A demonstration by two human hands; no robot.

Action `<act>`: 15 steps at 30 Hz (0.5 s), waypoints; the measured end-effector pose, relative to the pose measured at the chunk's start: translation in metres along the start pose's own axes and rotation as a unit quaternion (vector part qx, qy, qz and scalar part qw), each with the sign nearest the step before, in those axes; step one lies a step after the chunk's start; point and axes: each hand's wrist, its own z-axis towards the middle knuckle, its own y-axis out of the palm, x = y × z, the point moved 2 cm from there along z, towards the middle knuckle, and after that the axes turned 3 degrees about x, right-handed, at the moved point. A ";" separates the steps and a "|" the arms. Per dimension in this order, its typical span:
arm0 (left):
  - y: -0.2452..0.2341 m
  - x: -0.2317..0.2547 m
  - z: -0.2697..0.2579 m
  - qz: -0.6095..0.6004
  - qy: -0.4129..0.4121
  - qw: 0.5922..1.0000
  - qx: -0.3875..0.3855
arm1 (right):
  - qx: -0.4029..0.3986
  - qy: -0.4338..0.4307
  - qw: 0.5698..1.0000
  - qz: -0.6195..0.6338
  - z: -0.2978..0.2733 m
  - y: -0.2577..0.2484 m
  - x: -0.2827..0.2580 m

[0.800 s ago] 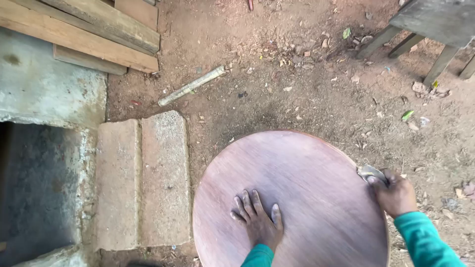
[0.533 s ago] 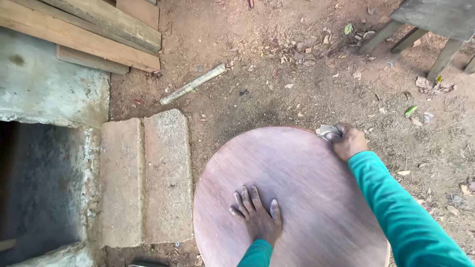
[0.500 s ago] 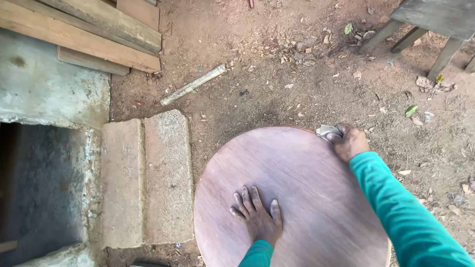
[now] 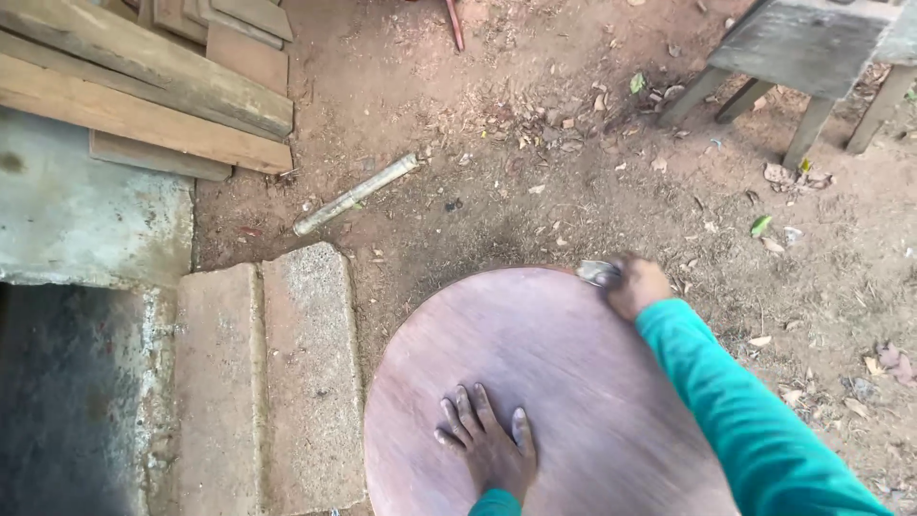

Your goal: Sand the surface and legs of a wooden round table using sandpaper.

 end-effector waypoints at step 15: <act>0.004 -0.001 -0.004 0.094 0.023 0.995 0.031 | -0.035 0.087 0.994 0.048 -0.014 -0.011 0.008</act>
